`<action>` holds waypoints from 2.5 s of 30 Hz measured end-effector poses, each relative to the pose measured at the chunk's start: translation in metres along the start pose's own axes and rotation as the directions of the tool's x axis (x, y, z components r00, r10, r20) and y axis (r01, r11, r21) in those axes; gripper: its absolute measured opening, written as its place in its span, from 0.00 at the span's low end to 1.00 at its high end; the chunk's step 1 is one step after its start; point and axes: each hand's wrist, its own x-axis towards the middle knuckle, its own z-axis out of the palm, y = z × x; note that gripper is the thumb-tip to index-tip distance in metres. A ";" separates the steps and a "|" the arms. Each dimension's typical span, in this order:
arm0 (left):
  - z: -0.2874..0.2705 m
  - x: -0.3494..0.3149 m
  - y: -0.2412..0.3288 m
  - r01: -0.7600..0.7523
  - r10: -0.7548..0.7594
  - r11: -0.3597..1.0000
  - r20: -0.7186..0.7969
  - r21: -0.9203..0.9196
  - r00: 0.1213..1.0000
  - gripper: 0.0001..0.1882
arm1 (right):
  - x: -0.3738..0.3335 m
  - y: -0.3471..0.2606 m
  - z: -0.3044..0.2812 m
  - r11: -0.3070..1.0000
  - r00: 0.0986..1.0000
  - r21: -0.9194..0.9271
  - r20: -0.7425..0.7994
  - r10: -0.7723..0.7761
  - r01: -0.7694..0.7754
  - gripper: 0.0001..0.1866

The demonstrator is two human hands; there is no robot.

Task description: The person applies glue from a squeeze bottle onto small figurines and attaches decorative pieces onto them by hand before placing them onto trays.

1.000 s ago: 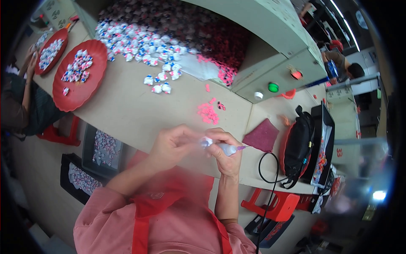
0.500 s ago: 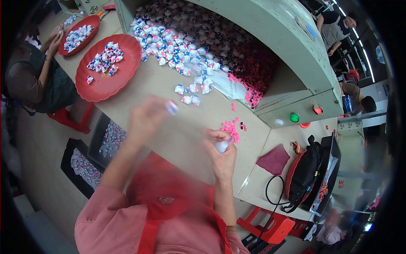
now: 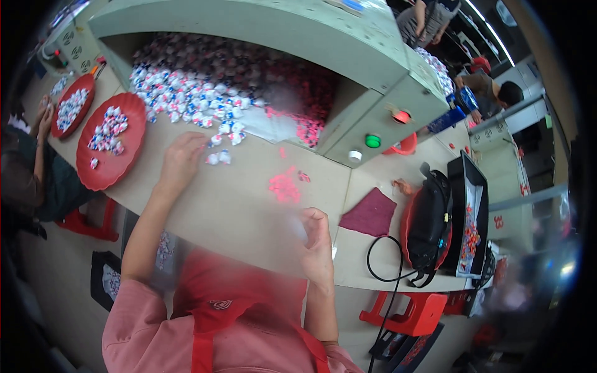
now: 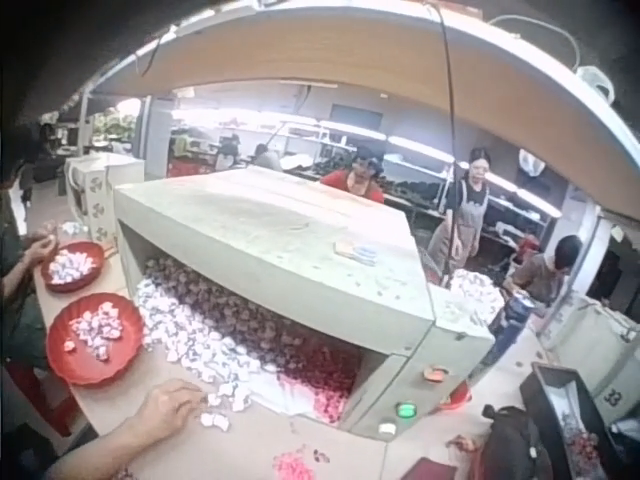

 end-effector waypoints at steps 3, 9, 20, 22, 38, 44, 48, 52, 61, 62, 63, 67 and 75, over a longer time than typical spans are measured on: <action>-0.005 -0.001 0.020 0.406 -0.430 0.846 0.007 -0.346 0.903 0.13 | -0.002 -0.009 -0.004 0.956 0.993 0.288 -0.086 0.075 -0.047 0.20; -0.015 0.005 0.134 0.552 -0.259 -0.565 0.767 -0.613 0.587 0.16 | -0.012 -0.020 -0.014 0.942 0.944 0.304 -0.327 -0.039 0.144 0.18; -0.024 -0.005 0.171 0.481 -0.287 0.037 0.452 -0.876 0.845 0.22 | -0.038 -0.048 0.009 0.916 0.818 -0.241 -0.417 -0.397 0.321 0.23; -0.026 -0.007 0.169 0.466 -0.303 0.007 0.443 -0.885 0.844 0.22 | -0.038 -0.050 0.012 0.906 0.850 -0.327 -0.362 -0.383 0.269 0.22; -0.033 -0.005 0.172 0.472 -0.296 0.045 0.440 -0.880 0.848 0.20 | -0.029 -0.045 0.004 0.840 0.822 -0.398 -0.281 -0.495 0.369 0.15; -0.033 -0.004 0.173 0.430 -0.260 0.090 0.396 -0.898 0.881 0.20 | -0.029 -0.044 0.003 0.837 0.829 -0.377 -0.245 -0.504 0.397 0.15; -0.032 -0.004 0.172 0.422 -0.261 0.161 0.374 -0.892 0.890 0.21 | -0.030 -0.049 0.003 0.859 0.858 -0.362 -0.232 -0.458 0.361 0.16; -0.032 -0.004 0.171 0.422 -0.262 0.175 0.371 -0.890 0.891 0.21 | -0.028 -0.052 -0.002 0.817 0.848 -0.413 -0.171 -0.502 0.401 0.14; -0.034 -0.002 0.169 0.534 -0.287 -0.028 0.518 -0.845 0.806 0.17 | -0.030 -0.052 -0.003 0.823 0.841 -0.410 -0.202 -0.502 0.393 0.14; -0.034 -0.002 0.168 0.539 -0.270 -0.053 0.532 -0.840 0.802 0.17 | -0.029 -0.052 -0.003 0.823 0.841 -0.410 -0.203 -0.502 0.393 0.14; -0.034 -0.002 0.167 0.546 -0.252 -0.079 0.546 -0.834 0.799 0.17 | -0.028 -0.052 -0.003 0.817 0.835 -0.409 -0.196 -0.514 0.407 0.14; -0.035 -0.001 0.167 0.564 -0.260 -0.123 0.575 -0.817 0.776 0.23 | -0.028 -0.052 -0.004 0.816 0.839 -0.416 -0.192 -0.510 0.401 0.14; -0.033 -0.003 0.164 0.557 -0.299 -0.100 0.559 -0.824 0.773 0.23 | -0.030 -0.054 -0.005 0.827 0.852 -0.417 -0.193 -0.486 0.377 0.13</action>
